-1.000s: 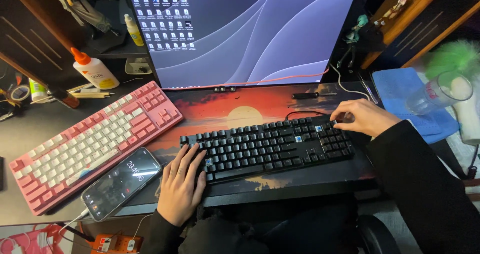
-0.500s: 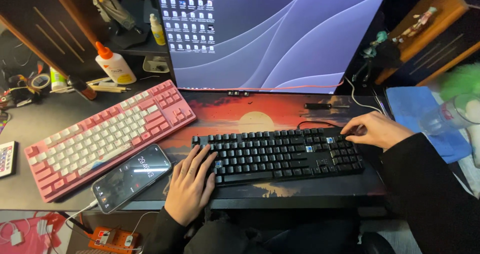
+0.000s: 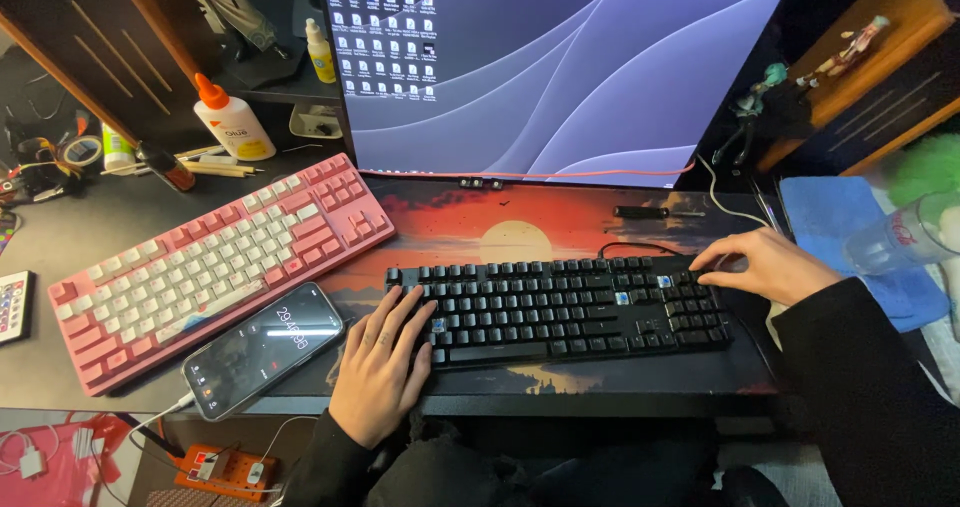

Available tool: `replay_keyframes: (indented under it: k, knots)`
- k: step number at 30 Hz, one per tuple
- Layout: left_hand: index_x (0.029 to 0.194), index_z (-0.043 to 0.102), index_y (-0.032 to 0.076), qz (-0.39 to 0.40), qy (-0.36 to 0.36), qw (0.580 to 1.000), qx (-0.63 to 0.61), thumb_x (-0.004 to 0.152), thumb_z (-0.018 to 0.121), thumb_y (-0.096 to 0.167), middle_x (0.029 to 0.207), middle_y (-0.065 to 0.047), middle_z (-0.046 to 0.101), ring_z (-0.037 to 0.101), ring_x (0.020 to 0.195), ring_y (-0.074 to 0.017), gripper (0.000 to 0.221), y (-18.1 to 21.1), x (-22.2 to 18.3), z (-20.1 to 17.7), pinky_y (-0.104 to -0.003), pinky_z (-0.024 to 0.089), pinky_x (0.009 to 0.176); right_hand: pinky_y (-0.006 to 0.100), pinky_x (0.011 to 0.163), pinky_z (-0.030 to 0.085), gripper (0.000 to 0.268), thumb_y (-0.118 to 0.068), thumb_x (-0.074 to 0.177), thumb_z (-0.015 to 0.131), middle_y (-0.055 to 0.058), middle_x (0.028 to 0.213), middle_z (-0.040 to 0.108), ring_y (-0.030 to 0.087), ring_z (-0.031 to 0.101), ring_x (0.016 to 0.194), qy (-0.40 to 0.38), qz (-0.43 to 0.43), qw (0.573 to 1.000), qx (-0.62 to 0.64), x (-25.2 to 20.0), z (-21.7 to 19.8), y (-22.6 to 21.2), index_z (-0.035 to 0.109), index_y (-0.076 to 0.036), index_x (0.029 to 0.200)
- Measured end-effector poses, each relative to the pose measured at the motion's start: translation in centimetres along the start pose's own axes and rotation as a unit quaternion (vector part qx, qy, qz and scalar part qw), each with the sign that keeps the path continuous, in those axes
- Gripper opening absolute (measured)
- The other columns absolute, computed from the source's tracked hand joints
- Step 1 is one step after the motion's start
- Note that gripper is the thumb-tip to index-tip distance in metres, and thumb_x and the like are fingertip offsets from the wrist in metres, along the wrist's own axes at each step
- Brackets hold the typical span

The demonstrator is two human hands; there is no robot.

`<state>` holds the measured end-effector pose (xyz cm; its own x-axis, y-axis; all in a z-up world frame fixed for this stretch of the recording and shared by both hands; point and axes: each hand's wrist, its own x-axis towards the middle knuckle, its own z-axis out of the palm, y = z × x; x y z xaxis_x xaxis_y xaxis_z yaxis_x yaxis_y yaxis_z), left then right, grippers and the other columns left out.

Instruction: Replacing keycaps on a mechanical keyboard at a repair bench

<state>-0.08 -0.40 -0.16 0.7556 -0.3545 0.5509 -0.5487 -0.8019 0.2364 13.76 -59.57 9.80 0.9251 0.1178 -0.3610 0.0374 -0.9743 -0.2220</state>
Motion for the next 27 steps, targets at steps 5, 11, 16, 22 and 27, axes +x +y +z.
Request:
replay_keyframes:
  k: [5, 11, 16, 22, 27]
  knots:
    - [0.172, 0.064, 0.014, 0.006, 0.0, 1.0, 0.0, 0.122, 0.061, 0.03, 0.184, -0.01, 0.062, 0.056, 0.173, -0.0352, 0.053, 0.1, 0.1, -0.4, -0.046, 0.049, 0.124, 0.028, 0.109, 0.062, 0.024, -0.041, 0.091, 0.101, -0.011, 0.118, 0.104, 0.009, 0.094, 0.114, 0.032, -0.066, 0.997, -0.02, 1.7, 1.2, 2.2, 0.103, -0.033, 0.114]
    - [0.172, 0.064, 0.013, 0.009, -0.006, 1.0, 0.008, 0.122, 0.059, 0.031, 0.183, -0.011, 0.062, 0.056, 0.172, -0.0344, 0.053, 0.1, 0.1, -0.5, -0.046, 0.049, 0.124, 0.03, 0.096, 0.064, 0.016, -0.034, 0.093, 0.102, -0.007, 0.107, 0.099, 0.012, 0.09, 0.099, -0.011, -0.05, 0.999, -0.008, 1.9, 0.3, 0.7, 0.101, -0.024, 0.105]
    - [0.173, 0.064, 0.014, 0.005, -0.004, 1.0, 0.007, 0.121, 0.061, 0.029, 0.183, -0.011, 0.062, 0.056, 0.173, -0.0352, 0.054, 0.0, 0.0, -0.2, -0.047, 0.049, 0.125, 0.028, 0.091, 0.062, 0.015, -0.034, 0.092, 0.104, -0.008, 0.1, 0.099, 0.009, 0.088, 0.093, -0.013, -0.045, 0.999, -0.006, 1.8, -0.3, -0.2, 0.102, -0.023, 0.102]
    - [0.172, 0.064, 0.014, -0.002, -0.009, 1.0, 0.005, 0.121, 0.059, 0.03, 0.184, -0.011, 0.062, 0.056, 0.173, -0.0359, 0.054, 0.1, 0.1, -0.3, -0.047, 0.049, 0.123, 0.032, 0.104, 0.073, 0.011, -0.022, 0.1, 0.098, 0.003, 0.11, 0.102, 0.017, 0.093, 0.104, -0.046, 0.005, 0.997, 0.066, 0.9, -1.6, -2.2, 0.103, -0.014, 0.106]
    - [0.173, 0.064, 0.014, -0.006, -0.013, 1.0, 0.003, 0.121, 0.061, 0.029, 0.184, -0.011, 0.061, 0.055, 0.173, -0.0358, 0.055, 0.2, 0.1, -0.4, -0.048, 0.048, 0.126, 0.03, 0.085, 0.06, 0.01, -0.015, 0.093, 0.106, 0.006, 0.087, 0.098, 0.014, 0.082, 0.083, -0.07, -0.002, 0.99, 0.126, 4.4, 0.5, 2.2, 0.102, -0.005, 0.094]
